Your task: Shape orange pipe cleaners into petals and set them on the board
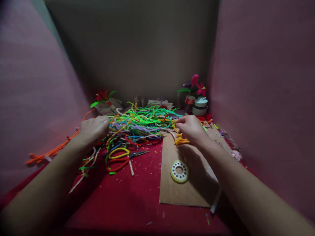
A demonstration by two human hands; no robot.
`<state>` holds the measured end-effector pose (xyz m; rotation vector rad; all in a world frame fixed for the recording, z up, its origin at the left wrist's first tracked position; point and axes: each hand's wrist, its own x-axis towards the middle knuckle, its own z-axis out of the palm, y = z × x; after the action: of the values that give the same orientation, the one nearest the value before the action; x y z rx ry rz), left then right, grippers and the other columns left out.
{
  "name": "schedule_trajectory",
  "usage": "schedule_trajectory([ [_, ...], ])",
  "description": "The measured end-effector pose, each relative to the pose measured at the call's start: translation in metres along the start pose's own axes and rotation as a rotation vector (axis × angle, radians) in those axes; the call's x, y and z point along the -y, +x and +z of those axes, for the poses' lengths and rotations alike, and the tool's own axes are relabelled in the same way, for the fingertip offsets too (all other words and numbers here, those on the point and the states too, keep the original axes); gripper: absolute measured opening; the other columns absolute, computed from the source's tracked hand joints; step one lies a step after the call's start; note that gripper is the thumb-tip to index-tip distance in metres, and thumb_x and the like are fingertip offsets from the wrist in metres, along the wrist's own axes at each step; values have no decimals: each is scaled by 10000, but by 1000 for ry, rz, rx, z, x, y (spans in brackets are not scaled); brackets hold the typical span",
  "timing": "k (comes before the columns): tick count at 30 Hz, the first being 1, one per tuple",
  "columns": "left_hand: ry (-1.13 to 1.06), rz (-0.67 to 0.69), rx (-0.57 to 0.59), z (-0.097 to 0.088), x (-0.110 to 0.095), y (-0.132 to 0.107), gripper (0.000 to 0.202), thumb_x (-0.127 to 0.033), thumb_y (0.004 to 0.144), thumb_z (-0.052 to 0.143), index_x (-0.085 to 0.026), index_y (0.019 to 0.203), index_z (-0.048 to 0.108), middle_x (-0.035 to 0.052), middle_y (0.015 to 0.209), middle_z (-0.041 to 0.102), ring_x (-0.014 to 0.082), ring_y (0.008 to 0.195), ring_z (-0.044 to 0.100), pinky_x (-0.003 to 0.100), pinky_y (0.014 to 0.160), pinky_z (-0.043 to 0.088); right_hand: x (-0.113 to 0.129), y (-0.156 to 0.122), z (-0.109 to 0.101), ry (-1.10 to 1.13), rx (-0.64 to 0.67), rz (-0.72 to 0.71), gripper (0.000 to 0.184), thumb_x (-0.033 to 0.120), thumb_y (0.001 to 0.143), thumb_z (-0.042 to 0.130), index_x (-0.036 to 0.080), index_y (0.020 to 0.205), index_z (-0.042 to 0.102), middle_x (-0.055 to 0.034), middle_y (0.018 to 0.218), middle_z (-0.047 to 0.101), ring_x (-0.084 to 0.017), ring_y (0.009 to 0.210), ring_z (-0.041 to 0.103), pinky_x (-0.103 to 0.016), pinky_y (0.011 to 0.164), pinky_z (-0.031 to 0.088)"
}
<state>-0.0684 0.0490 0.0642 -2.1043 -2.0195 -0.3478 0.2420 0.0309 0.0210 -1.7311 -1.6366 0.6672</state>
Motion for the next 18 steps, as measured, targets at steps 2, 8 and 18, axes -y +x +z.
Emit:
schedule_trajectory([
  [2, 65, 62, -58, 2, -22, -4, 285, -222, 753, 474, -113, 1001, 561, 199, 1006, 585, 329, 908, 578, 442, 736, 443, -1, 28, 11, -142, 16, 39, 171, 169, 719, 541, 114, 786, 689, -72, 590, 650, -162, 517, 598, -231, 459, 425],
  [8, 0, 651, -117, 39, -113, 5, 247, -130, 806, 417, -133, 1029, 524, 106, 1047, 530, 201, 997, 490, 296, 869, 402, -3, 74, 47, -468, -45, 43, 157, 129, 690, 574, 95, 787, 692, -171, 814, 685, -264, 824, 640, -294, 671, 448],
  [18, -19, 524, 7, 99, -127, 55, 442, -317, 765, 527, -116, 1158, 507, 143, 1132, 523, 289, 1064, 449, 396, 864, 397, -5, 89, 42, -731, -46, -8, 270, 202, 778, 514, 140, 996, 661, -166, 951, 678, -240, 907, 634, -265, 695, 431],
])
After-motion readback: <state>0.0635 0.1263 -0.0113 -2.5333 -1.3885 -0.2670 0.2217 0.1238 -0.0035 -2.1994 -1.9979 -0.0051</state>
